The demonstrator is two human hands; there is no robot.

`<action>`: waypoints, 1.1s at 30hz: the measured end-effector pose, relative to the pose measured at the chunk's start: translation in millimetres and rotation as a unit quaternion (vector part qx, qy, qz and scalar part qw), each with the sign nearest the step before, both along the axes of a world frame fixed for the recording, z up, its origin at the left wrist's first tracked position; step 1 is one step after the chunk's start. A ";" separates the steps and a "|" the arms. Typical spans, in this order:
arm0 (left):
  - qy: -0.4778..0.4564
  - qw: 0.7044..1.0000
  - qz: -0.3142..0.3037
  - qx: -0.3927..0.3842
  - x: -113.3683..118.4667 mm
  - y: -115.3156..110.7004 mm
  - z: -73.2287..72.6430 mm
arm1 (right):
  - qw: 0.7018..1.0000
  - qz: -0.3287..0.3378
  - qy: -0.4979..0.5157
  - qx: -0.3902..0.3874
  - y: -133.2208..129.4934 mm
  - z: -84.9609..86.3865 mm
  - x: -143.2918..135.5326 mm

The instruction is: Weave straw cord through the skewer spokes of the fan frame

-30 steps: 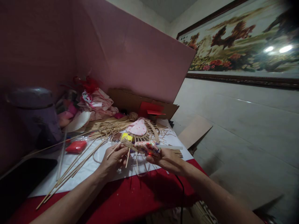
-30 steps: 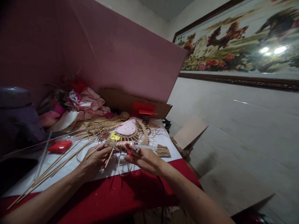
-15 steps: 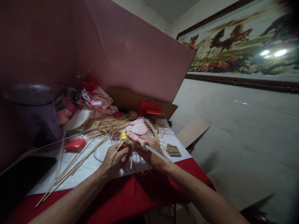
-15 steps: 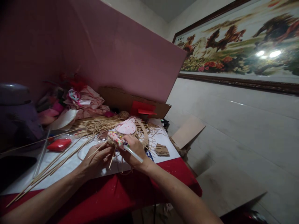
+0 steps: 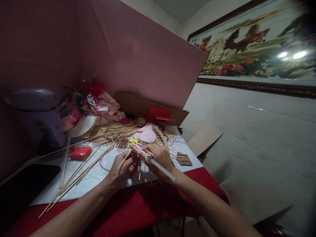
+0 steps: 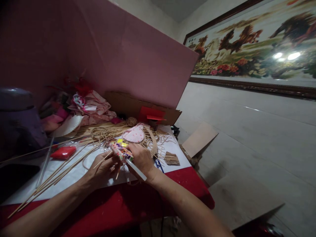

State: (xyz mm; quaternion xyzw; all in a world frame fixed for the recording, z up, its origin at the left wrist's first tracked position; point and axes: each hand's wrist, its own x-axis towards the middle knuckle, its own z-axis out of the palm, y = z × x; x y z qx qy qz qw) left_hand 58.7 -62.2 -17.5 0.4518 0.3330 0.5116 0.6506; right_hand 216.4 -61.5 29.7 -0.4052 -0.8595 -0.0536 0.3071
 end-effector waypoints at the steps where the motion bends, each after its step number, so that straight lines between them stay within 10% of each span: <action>1: -0.003 1.000 0.001 -0.002 0.0 0.3 -0.7 | 1.000 -0.002 0.002 -0.001 0.1 0.2 0.0; 25: 0.036 0.998 0.038 -0.022 3.8 3.6 -1.4 | 0.993 -0.021 0.075 -0.089 -11.4 13.7 9.0; 33: 0.028 0.998 0.038 -0.028 3.4 2.1 1.8 | 0.947 -0.050 0.095 -0.304 -52.8 35.4 36.0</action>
